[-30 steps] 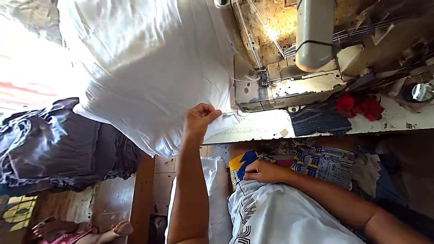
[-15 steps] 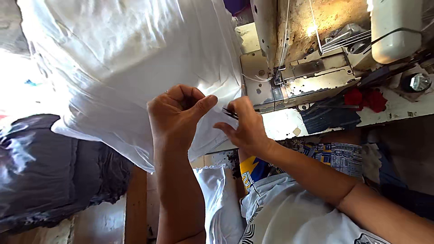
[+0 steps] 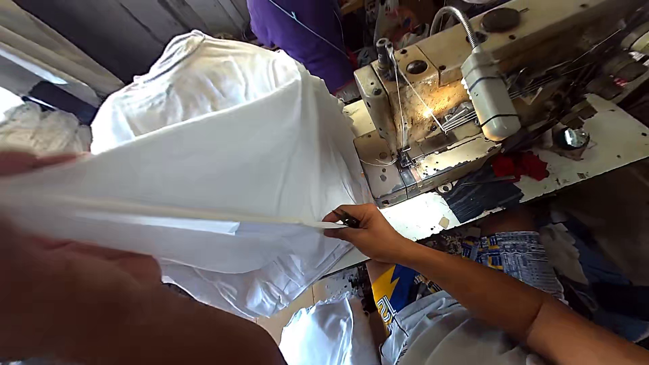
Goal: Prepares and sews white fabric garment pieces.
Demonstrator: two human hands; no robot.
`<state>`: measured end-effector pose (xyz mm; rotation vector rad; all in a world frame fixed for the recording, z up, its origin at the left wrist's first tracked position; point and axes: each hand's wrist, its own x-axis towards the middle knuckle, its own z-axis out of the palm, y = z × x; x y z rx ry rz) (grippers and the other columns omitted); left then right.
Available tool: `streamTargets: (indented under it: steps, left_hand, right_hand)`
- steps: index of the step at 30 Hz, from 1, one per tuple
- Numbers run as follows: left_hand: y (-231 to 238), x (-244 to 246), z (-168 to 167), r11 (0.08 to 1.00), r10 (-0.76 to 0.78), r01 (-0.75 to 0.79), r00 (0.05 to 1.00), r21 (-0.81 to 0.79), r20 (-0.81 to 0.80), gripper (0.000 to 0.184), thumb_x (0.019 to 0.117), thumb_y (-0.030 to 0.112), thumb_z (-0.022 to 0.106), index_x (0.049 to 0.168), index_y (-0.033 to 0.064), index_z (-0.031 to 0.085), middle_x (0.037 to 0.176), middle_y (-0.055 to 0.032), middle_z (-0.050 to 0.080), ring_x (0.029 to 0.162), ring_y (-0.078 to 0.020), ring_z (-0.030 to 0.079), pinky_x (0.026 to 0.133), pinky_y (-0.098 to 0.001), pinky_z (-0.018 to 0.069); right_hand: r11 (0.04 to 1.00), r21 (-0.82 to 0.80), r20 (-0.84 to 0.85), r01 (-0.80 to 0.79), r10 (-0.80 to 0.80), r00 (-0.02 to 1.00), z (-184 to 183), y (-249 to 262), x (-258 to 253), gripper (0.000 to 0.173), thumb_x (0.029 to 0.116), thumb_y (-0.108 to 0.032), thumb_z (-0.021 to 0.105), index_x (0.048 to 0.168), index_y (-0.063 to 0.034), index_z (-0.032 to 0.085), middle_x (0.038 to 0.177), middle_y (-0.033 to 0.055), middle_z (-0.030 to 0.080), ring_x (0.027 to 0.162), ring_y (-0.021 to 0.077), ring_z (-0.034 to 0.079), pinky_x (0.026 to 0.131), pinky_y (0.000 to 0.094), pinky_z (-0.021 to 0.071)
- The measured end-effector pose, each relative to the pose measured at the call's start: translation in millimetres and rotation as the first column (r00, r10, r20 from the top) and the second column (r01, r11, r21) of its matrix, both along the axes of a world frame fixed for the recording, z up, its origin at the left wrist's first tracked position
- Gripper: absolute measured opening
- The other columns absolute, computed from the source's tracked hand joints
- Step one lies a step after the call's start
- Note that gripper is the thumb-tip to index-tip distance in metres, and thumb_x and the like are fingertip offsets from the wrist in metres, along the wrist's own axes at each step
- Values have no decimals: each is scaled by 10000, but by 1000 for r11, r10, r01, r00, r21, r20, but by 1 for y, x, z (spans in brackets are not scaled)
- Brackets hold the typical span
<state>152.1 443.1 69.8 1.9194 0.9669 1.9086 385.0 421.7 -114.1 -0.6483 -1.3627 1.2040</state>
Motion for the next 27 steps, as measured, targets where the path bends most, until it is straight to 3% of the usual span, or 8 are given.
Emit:
streamTargets:
  steps: [3, 6, 9, 12, 14, 21, 24, 27]
  left_hand:
    - [-3, -53, -19, 999, 44, -46, 994, 27, 95, 285, 993, -12, 352, 872, 123, 572, 795, 72, 616, 767, -51, 617, 766, -215, 529]
    - [-35, -44, -17, 985, 149, -156, 985, 72, 93, 294, 969, -74, 445, 750, 95, 545, 641, 66, 530, 607, -37, 541, 631, -202, 478]
    - [-52, -43, -44, 987, 147, -125, 957, 101, -251, 54, 989, 158, 668, 991, 104, 661, 882, 63, 676, 811, -39, 652, 762, -235, 554]
    - [-47, -6, -85, 991, 70, -117, 849, -58, -524, 415, 863, 515, 788, 1098, 182, 706, 953, 84, 679, 852, 23, 614, 771, -177, 522]
    - [-39, 16, -121, 980, 38, -141, 821, -137, -570, 393, 863, 465, 803, 1054, 123, 766, 907, 1, 692, 820, -41, 626, 743, -228, 530]
    - [-25, 62, -248, 922, 0, -231, 802, -311, -597, 197, 961, 338, 714, 978, 153, 779, 1010, 8, 748, 973, -115, 709, 882, -382, 603]
    - [-31, 89, -255, 890, 111, -378, 723, -256, -682, 255, 941, 412, 715, 945, 165, 777, 1003, -29, 733, 948, -173, 711, 820, -443, 602]
    - [-40, 125, -231, 944, 156, -296, 793, -148, -589, 210, 902, 284, 723, 957, 88, 773, 1053, -118, 689, 1035, -261, 659, 897, -446, 561]
  right_hand:
    - [973, -105, -177, -207, 187, 966, 28, -9, 23, 132, 980, -40, 657, 1087, 7, 718, 815, 5, 679, 559, -14, 501, 493, 159, 413]
    - [973, -28, -47, -229, 228, 973, 39, -18, 65, 130, 1002, -75, 627, 1087, -21, 708, 781, -31, 658, 553, -29, 489, 483, 153, 396]
    - [974, 38, 112, -225, 219, 969, 29, -22, 109, 139, 1016, -104, 618, 1049, -11, 716, 794, -19, 665, 618, -8, 543, 552, 172, 457]
    - [975, -11, 228, -222, 219, 949, 7, -24, 140, 152, 1020, -132, 625, 1028, -16, 722, 757, -27, 644, 617, -10, 534, 566, 171, 450]
    - [977, -48, 311, -209, 214, 926, -5, -28, 153, 156, 1019, -151, 628, 1026, -29, 726, 781, -29, 654, 644, -13, 544, 592, 170, 460]
    - [923, -290, 505, -254, 372, 779, -47, -59, 207, 233, 1032, -276, 624, 1001, -63, 714, 726, -1, 597, 619, 45, 521, 587, 236, 447]
    - [923, -311, 499, -226, 361, 788, -53, -65, 219, 236, 1039, -286, 610, 1035, -74, 713, 784, 5, 634, 670, 52, 567, 632, 245, 486]
    - [971, -162, 500, -176, 235, 833, -40, -67, 214, 228, 1053, -223, 577, 1082, -43, 714, 854, 52, 683, 735, 86, 621, 696, 270, 534]
